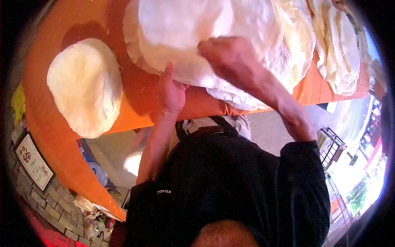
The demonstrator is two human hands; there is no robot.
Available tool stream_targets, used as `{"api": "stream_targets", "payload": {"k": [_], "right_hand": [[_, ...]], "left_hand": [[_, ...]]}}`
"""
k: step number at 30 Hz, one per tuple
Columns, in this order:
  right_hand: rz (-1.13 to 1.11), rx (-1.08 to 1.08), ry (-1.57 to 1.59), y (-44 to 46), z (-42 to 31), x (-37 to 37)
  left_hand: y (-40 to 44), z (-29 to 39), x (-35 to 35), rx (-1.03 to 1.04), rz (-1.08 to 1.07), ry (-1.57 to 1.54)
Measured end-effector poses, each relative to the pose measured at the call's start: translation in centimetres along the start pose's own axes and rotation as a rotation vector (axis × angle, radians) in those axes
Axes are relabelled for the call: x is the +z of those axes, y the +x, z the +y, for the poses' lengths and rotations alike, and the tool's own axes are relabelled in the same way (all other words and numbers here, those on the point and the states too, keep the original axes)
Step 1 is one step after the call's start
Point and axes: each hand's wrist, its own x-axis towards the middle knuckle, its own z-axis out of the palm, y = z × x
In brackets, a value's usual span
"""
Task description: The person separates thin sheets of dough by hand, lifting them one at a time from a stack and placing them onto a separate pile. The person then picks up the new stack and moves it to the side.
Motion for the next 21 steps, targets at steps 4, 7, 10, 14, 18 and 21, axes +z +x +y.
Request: {"api": "stream_targets", "payload": {"k": [4,7,10,14,18,21], "right_hand": [[-0.090,-0.027,-0.155,0.1,2.3,1.3],[-0.047,-0.016,-0.284,1.8,0.2,-2.3],[-0.067,-0.033,-0.205,-0.8,-0.5,2.8],[-0.108,0.218,-0.074,-3.8,-1.2,7.9],[-0.177,0.226,-0.178,-4.6,-2.0,7.1],[-0.172,0.221,-0.234,-6.0,-1.6,5.7]], "left_hand": [[0.4,-0.1,-0.4,0.024,0.040,-0.021],[-0.1,0.0,-0.2,-0.022,0.052,-0.075],[0.4,-0.1,0.1,-0.045,0.010,-0.127],[0.2,-0.9,-1.8,-0.031,-0.053,-0.084],[0.2,-0.8,-2.4,-0.026,-0.267,-0.179],[-1.0,0.3,0.3,-0.016,-0.134,-0.199]]}}
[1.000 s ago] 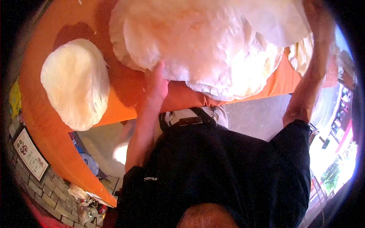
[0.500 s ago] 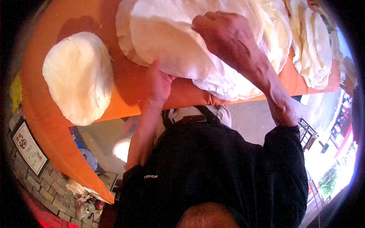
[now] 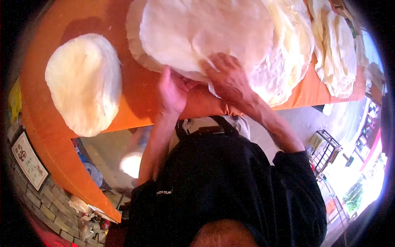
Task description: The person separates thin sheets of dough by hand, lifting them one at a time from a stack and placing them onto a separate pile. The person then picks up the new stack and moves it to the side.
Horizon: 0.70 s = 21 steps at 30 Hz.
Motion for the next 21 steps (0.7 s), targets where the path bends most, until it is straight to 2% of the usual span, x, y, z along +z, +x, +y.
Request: {"api": "stream_targets", "payload": {"k": [1,2,4,7,10,11,12,13,14,16,18,21], "right_hand": [[-0.014,0.011,-0.011,-0.3,0.7,-0.5],[-0.080,0.010,-0.019,-0.3,1.0,-1.4],[0.001,-0.076,-0.062,-0.7,0.4,-1.1],[0.044,0.009,0.207,-0.3,-1.1,-1.6],[-0.027,0.069,0.106,1.1,0.4,-0.4],[-0.075,0.002,0.023,1.8,1.8,-0.8],[0.067,-0.066,-0.020,2.4,3.6,-0.4],[0.085,-0.106,0.015,3.3,5.9,-2.0],[0.141,-0.175,-0.201,4.4,7.6,-4.9],[-0.022,0.133,-0.371,4.7,10.8,-11.8],[0.035,0.167,-0.441,4.4,9.8,-16.1],[0.050,0.085,-0.455,3.6,6.0,-16.2]], "left_hand": [[-0.1,0.3,1.3,0.013,0.125,0.006],[-0.2,0.5,1.6,0.018,0.118,0.014],[0.1,0.3,2.0,0.019,0.094,0.031],[0.1,0.7,1.5,0.008,-0.005,0.008],[0.6,0.9,1.6,0.041,-0.053,-0.009],[0.6,1.0,1.8,0.025,-0.057,-0.052],[0.8,1.0,1.4,0.021,-0.006,0.081],[1.2,0.8,0.5,0.016,0.046,0.214],[1.2,0.4,-0.6,0.008,0.098,0.344],[0.9,-0.3,-1.8,0.010,0.166,0.540],[-0.1,-0.4,-1.2,-0.038,0.234,0.634],[-0.3,-1.1,-0.6,-0.050,0.192,0.539]]}}
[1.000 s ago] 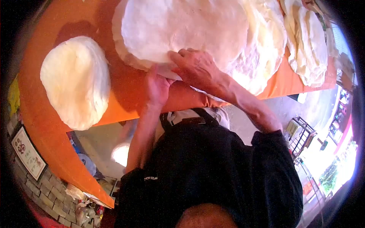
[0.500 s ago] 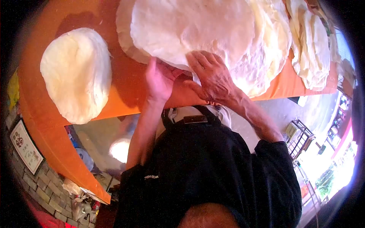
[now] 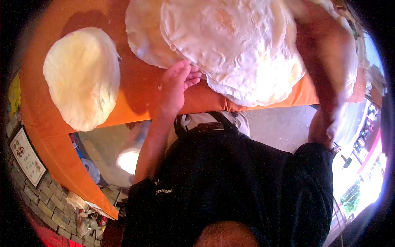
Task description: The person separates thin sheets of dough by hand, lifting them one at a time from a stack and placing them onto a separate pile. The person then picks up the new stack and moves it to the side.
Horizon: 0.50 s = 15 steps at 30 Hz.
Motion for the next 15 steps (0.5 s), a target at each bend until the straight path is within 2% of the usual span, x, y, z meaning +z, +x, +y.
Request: {"api": "stream_targets", "payload": {"k": [2,5,8,10,13,15], "right_hand": [[-0.059,-0.054,0.029,-0.9,-2.3,2.7],[-0.156,-0.066,0.259,-4.3,-2.9,11.9],[-0.060,-0.043,0.343,-4.1,-3.4,10.9],[-0.142,-0.020,0.319,-5.6,-3.8,11.4],[-0.115,-0.017,0.347,-5.0,-4.1,11.8],[-0.127,0.012,0.326,-4.2,-4.6,11.1]], "left_hand": [[0.1,-0.3,0.3,-0.004,-0.010,-0.080],[0.1,-1.1,0.2,-0.028,0.027,-0.179],[0.8,-0.6,0.4,0.031,0.060,-0.123],[0.9,-0.7,1.2,0.142,0.063,-0.048],[1.4,-0.2,1.8,0.100,0.139,0.035],[1.5,0.0,1.5,0.024,0.095,0.114]]}}
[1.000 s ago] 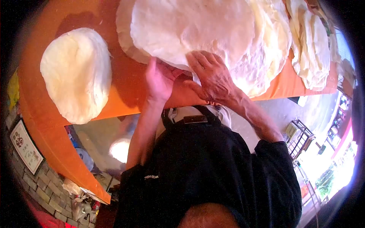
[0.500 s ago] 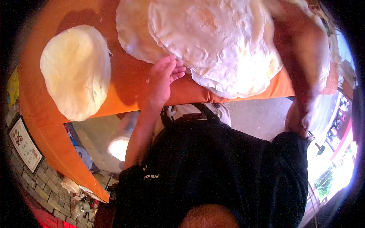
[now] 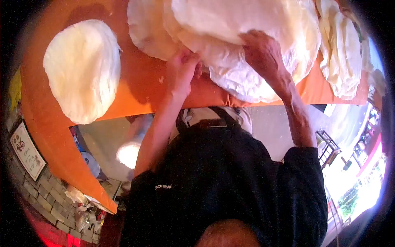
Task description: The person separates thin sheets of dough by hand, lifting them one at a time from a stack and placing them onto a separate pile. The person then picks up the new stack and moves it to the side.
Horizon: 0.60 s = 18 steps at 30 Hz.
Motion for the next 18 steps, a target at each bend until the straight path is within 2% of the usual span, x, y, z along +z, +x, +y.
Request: {"api": "stream_targets", "payload": {"k": [2,4,7,10,12,16,18], "right_hand": [[0.117,-0.073,0.136,0.6,-0.8,0.9],[0.060,-0.048,0.131,0.5,-1.9,2.3],[0.099,-0.071,0.234,0.9,-1.5,1.9],[0.062,-0.074,0.302,1.1,-1.1,1.1],[0.070,-0.115,0.289,1.2,-1.0,1.7],[0.086,-0.109,0.490,1.0,-0.8,1.6],[0.055,-0.095,0.492,0.5,-0.9,1.6]], "left_hand": [[0.4,-0.2,0.3,-0.024,-0.023,0.049],[0.8,0.1,1.0,-0.001,0.000,0.069],[0.0,0.9,2.0,-0.034,0.025,-0.162],[-0.2,0.5,2.2,0.017,-0.114,-0.341],[-0.6,0.9,2.5,0.051,-0.161,-0.355],[-0.5,0.4,2.7,0.116,-0.247,-0.392],[-0.4,0.4,2.9,0.099,-0.229,-0.392]]}}
